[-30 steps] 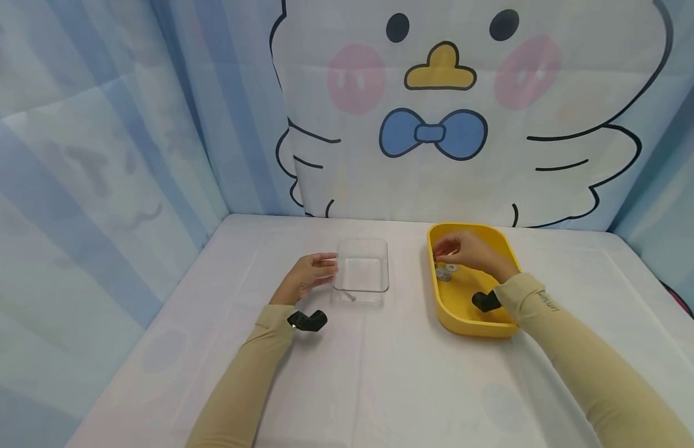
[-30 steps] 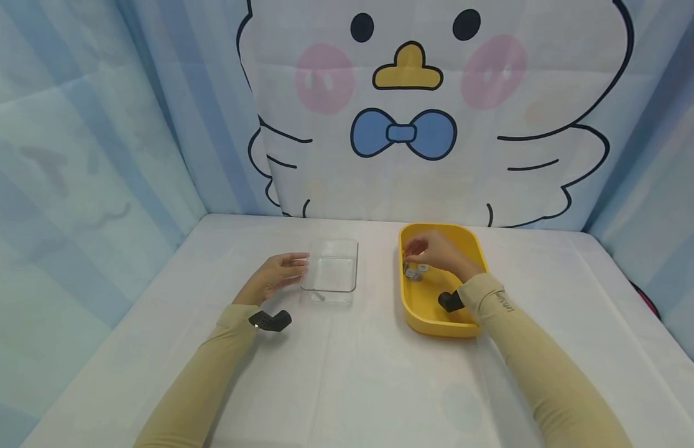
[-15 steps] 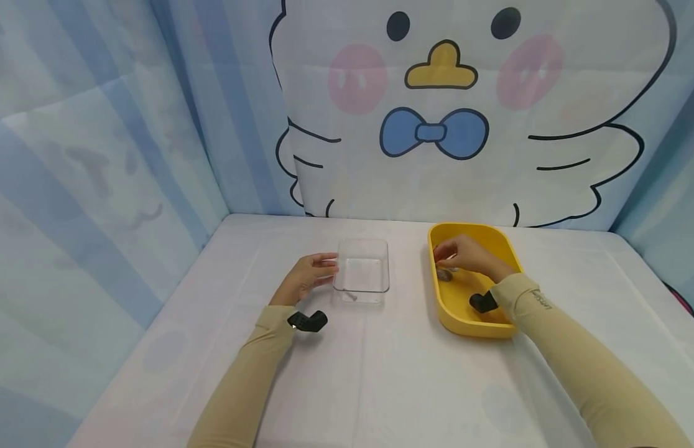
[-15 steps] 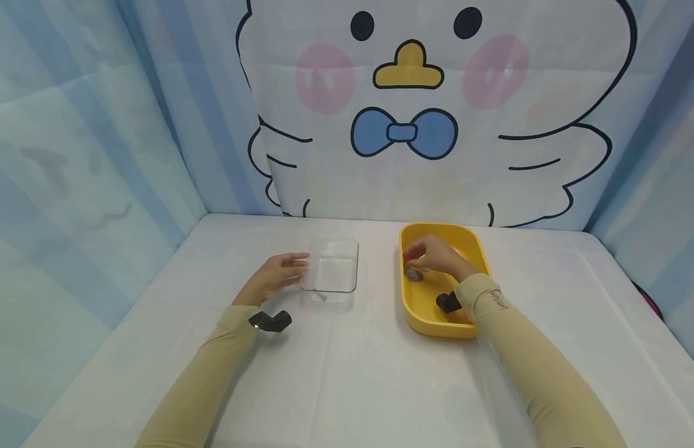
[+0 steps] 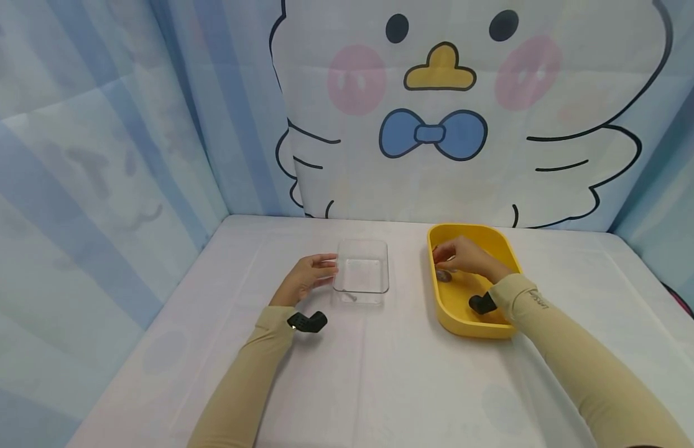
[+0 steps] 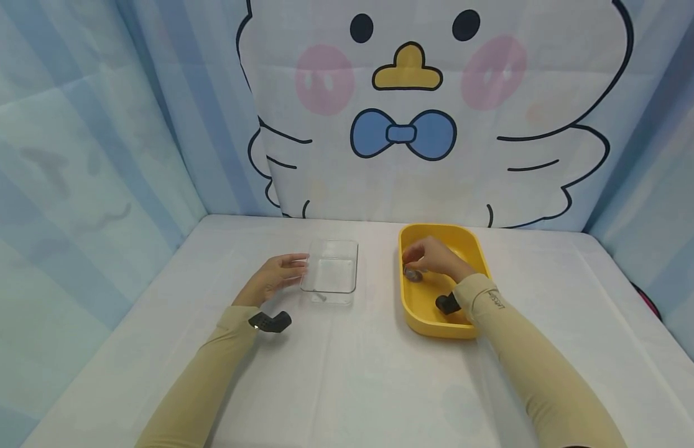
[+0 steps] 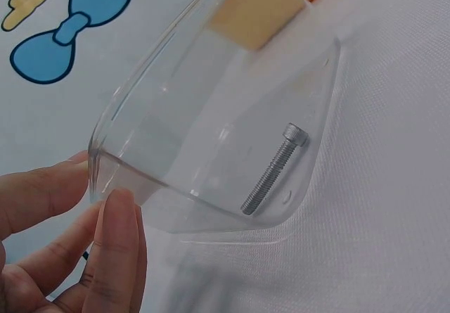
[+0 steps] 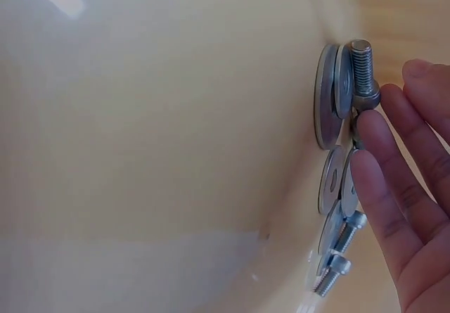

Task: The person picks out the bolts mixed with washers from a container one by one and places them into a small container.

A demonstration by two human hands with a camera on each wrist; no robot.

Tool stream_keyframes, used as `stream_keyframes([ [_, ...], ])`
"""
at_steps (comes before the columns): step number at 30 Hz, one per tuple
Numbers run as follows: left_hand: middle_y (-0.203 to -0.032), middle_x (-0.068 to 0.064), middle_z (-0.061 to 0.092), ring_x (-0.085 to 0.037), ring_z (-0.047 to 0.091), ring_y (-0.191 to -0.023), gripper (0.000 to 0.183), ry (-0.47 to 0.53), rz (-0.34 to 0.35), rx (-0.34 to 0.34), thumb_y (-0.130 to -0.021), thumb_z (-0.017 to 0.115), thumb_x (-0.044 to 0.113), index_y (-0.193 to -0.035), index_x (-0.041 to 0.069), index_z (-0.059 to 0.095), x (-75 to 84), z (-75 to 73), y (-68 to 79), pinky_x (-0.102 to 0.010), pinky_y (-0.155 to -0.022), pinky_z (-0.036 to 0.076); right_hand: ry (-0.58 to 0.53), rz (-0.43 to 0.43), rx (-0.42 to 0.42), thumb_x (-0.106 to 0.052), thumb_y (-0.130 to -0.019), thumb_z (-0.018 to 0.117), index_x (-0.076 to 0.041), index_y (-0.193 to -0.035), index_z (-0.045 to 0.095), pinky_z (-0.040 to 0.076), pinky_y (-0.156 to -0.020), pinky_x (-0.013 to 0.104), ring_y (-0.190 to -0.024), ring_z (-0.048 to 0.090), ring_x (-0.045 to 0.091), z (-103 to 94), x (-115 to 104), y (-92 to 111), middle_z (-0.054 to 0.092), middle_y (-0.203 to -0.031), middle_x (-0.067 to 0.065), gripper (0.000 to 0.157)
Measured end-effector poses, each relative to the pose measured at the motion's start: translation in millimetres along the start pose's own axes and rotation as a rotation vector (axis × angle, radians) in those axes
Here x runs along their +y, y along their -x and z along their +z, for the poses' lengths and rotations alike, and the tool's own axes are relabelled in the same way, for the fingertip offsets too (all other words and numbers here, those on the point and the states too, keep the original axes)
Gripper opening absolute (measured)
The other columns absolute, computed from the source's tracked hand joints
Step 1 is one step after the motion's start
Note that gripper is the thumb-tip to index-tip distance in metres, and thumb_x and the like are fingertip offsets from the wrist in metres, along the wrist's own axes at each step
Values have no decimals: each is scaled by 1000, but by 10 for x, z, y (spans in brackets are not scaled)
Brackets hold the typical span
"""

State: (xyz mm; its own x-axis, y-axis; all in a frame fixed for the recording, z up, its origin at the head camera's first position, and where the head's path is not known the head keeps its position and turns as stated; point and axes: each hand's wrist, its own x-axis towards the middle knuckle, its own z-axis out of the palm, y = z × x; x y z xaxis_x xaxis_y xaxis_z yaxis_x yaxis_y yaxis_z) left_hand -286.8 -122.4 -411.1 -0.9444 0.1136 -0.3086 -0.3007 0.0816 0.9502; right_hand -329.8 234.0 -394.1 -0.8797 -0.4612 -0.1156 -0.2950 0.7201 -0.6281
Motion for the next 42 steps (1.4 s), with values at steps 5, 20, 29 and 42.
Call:
stream_keyframes([
  [5, -120, -12, 55, -21, 56, -110, 47, 2, 12, -10, -89, 61, 1, -134, 4, 50, -3, -19, 1, -38, -104, 46, 0, -7, 1, -9, -84, 69, 0, -105, 68, 57, -84, 35, -95, 65, 26, 8, -5, -8, 70, -103, 16, 23],
  [20, -121, -13, 54, -22, 57, -110, 47, -5, 6, -12, -89, 61, 2, -135, 4, 49, 4, -14, 9, -38, -103, 47, 9, 15, -36, -4, -83, 68, 0, -98, 72, 58, -79, 30, -80, 63, 14, 28, 28, -22, 72, -94, 12, 15],
  [29, -120, -13, 55, -23, 56, -111, 46, -9, 20, -20, -89, 61, 1, -134, 3, 50, -6, -22, 29, -39, -104, 46, 56, 5, -57, 1, -81, 68, 0, -92, 73, 58, -72, 25, -73, 59, 12, 50, -24, -4, 71, -87, 10, 12],
  [42, -117, -12, 56, -22, 57, -109, 46, -10, 23, -16, -89, 62, 3, -133, 4, 51, -24, -24, 21, -39, -103, 47, 114, -13, -32, 0, -80, 70, 0, -88, 72, 58, -70, 26, -71, 59, 12, 13, -23, 30, 71, -85, 10, 9],
])
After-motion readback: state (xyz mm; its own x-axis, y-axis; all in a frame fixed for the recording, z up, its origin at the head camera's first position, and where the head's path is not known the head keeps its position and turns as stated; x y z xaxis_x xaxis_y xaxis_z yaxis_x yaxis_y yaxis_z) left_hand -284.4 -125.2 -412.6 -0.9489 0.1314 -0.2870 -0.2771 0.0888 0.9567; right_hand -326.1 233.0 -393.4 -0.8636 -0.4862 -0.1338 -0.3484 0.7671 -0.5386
